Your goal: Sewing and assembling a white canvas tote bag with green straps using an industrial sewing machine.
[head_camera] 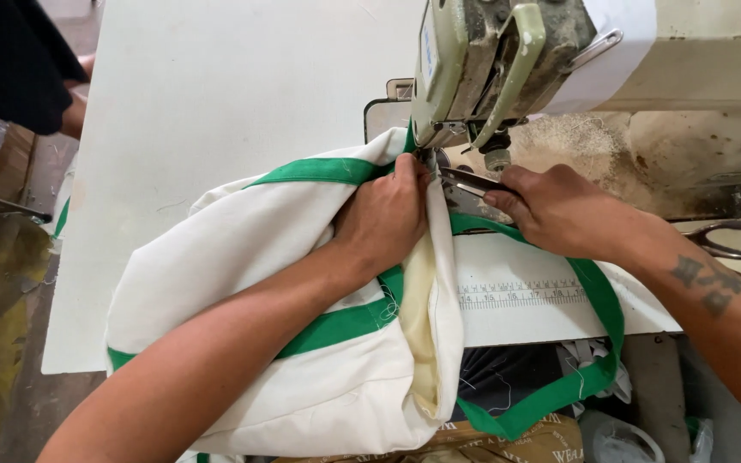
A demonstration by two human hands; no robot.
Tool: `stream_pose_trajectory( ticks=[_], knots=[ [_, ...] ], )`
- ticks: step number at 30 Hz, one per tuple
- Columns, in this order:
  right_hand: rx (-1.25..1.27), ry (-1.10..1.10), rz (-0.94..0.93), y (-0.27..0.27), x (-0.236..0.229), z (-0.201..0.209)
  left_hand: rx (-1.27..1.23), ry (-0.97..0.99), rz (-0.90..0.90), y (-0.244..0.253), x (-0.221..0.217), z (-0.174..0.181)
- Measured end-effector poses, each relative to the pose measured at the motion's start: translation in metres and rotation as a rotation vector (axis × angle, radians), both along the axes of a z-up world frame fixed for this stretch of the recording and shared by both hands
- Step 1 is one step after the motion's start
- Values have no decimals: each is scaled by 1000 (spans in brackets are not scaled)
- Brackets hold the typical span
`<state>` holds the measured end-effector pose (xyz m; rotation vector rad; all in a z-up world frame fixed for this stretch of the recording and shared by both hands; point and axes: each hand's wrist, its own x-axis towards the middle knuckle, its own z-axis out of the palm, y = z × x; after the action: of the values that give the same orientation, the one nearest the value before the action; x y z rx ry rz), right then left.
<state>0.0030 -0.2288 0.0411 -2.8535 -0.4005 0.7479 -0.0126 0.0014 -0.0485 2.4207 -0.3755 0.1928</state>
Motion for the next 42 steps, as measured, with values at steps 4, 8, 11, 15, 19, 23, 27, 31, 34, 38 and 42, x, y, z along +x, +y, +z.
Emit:
stream_pose_trajectory(
  ticks=[4,8,11,15,19,23,27,31,34,38,42],
  knots=[
    [-42,28,1,15,-4,10,-21,-2,-16,2,0,-4],
    [-89,31,-45,35,-14,21,57,-188,-54,3,-3,-6],
    [-84,59,-119,37,-15,23,-41,-143,-72,6,-7,3],
    [-102,176,-279,25,-15,28,-284,21,36,10,1,20],
    [-101,-43,-151,-9,-13,20,-201,47,24,7,1,19],
    [-140,-44,-272,-10,-14,28,91,60,-50,10,-7,28],
    [-137,-377,-178,-58,-2,-20,592,-313,-308,26,-39,28],
    [-170,-805,40,-105,19,-87,743,-393,-264,37,-60,27],
    [-403,-1050,164,-99,12,-81,718,-251,-396,39,-57,40],
    [-103,-667,-178,-24,-70,-27,701,-270,-362,33,-70,49],
    [-38,-205,-111,58,-141,-45,681,-532,-496,35,-65,33]
  ],
)
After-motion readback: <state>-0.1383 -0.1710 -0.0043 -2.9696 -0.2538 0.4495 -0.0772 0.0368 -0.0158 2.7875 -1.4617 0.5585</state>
